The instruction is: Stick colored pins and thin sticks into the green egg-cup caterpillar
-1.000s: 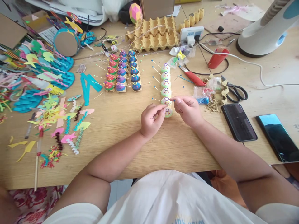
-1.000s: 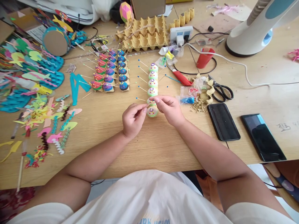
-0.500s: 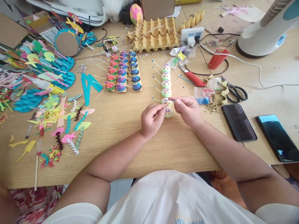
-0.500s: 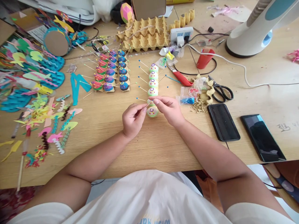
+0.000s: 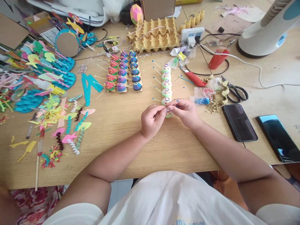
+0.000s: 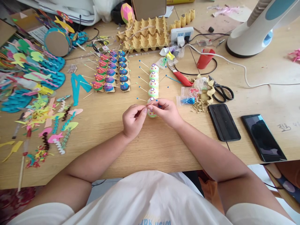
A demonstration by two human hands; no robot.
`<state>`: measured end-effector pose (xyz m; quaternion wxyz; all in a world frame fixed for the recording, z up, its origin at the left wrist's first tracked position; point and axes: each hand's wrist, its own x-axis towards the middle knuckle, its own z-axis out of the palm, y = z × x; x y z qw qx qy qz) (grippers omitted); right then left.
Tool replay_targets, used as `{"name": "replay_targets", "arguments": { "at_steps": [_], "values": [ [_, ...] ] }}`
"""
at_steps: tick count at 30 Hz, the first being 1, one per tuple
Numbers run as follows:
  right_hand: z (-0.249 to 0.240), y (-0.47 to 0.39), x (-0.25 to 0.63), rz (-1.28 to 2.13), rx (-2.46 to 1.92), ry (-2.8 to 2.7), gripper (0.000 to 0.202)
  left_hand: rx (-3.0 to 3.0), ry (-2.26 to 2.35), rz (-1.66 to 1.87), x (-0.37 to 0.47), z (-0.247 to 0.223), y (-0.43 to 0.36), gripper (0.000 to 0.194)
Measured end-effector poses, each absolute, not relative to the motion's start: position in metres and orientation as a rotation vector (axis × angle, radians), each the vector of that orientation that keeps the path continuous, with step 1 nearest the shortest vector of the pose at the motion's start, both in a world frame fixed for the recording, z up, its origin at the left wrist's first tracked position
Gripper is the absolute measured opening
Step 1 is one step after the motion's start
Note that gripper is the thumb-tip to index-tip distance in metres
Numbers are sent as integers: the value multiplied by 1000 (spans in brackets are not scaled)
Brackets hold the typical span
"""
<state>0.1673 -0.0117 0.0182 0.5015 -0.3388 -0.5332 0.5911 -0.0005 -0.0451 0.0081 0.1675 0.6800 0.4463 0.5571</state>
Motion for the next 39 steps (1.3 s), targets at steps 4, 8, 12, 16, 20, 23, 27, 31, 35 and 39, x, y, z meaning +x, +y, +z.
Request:
{"name": "replay_targets", "arguments": {
  "at_steps": [4,8,12,16,20,23,27,31,35,39],
  "values": [
    [22,-11,167,1427,-846,-1268,41,1912,1257,1580,0,7,-44,22],
    [23,-3,173,1377,-953,-1103,48,1796,1293,1606,-1,4,-42,26],
    [20,5,178,1334,-1035,-1009,44,1813,1307,1601,-3,-3,-38,21],
    [14,8,179,1298,-1098,-990,37,1919,1301,1483,-4,-5,-37,17],
    [11,10,180,1261,-1150,-1004,31,1979,1229,1521,-4,-2,-40,15],
    [10,12,181,1273,-1172,-982,30,1857,1264,1784,-7,-4,-37,21],
    [11,12,183,1269,-1207,-971,28,1561,1491,2035,-21,-18,-13,22],
    [9,12,184,1231,-1225,-1051,30,1536,1691,1764,-43,-30,13,17],
    [6,12,184,1143,-1231,-1142,32,1834,1634,1226,-57,-22,17,34],
    [0,15,184,1074,-1268,-1173,28,2064,1514,944,-57,-12,13,43]
  ]
}}
